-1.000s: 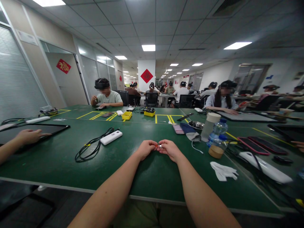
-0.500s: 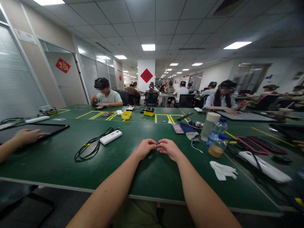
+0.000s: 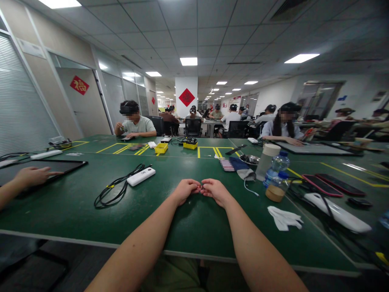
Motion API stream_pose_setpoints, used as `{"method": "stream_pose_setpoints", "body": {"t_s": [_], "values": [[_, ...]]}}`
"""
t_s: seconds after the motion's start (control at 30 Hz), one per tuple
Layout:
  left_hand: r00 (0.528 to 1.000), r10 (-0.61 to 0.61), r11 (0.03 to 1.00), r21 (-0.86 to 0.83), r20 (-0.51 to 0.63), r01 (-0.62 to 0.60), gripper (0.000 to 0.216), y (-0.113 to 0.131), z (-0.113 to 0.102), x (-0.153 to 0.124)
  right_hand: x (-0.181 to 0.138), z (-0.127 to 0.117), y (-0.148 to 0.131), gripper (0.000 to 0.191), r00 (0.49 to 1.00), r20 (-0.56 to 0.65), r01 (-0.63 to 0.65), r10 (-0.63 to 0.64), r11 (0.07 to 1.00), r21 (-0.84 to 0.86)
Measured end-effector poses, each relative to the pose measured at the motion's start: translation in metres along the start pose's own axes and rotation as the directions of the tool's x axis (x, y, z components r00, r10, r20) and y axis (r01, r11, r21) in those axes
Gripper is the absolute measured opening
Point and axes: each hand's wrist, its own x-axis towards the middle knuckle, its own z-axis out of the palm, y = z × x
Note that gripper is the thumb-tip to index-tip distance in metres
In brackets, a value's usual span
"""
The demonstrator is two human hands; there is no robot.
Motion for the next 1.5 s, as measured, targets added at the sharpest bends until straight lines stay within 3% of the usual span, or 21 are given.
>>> {"method": "stream_pose_setpoints", "body": {"t_s": [0.4, 0.5, 0.67, 1.13, 1.27, 1.5], "values": [[0.992, 0.128, 0.98, 0.153, -0.009, -0.126, 0.011, -0.0006, 0.0001, -0.0025, -0.0012, -0.0022, -0.0006, 0.021, 0.999, 0.041, 0.028, -0.029, 1.0, 0.01], [0.995, 0.089, 0.99, 0.111, -0.033, -0.085, 0.011, -0.0016, -0.0003, -0.0007, 0.0014, -0.0039, 0.0023, 0.019, 0.996, 0.048, 0.077, -0.079, 0.996, 0.037], [0.998, 0.026, 0.999, 0.022, -0.059, -0.025, 0.015, -0.0019, -0.0003, 0.0002, 0.0066, -0.0074, 0.0062, 0.02, 0.99, -0.037, 0.132, -0.132, 0.991, -0.008], [1.0, 0.0, 0.999, -0.053, 0.009, 0.0, 0.02, 0.0021, -0.0019, -0.0006, -0.0002, -0.0048, -0.0021, 0.012, 1.0, 0.026, 0.0, -0.003, 0.996, 0.088], [0.999, 0.017, 1.0, -0.014, -0.03, -0.017, 0.023, 0.0026, -0.0004, -0.0018, -0.002, -0.0032, -0.0033, 0.016, 0.999, 0.024, -0.023, 0.021, 0.998, 0.058], [0.997, 0.081, 0.995, 0.05, -0.002, -0.081, 0.021, 0.0044, 0.0003, -0.0047, -0.0029, -0.0024, -0.0022, 0.02, 0.999, 0.04, -0.004, 0.003, 1.0, 0.02]]}}
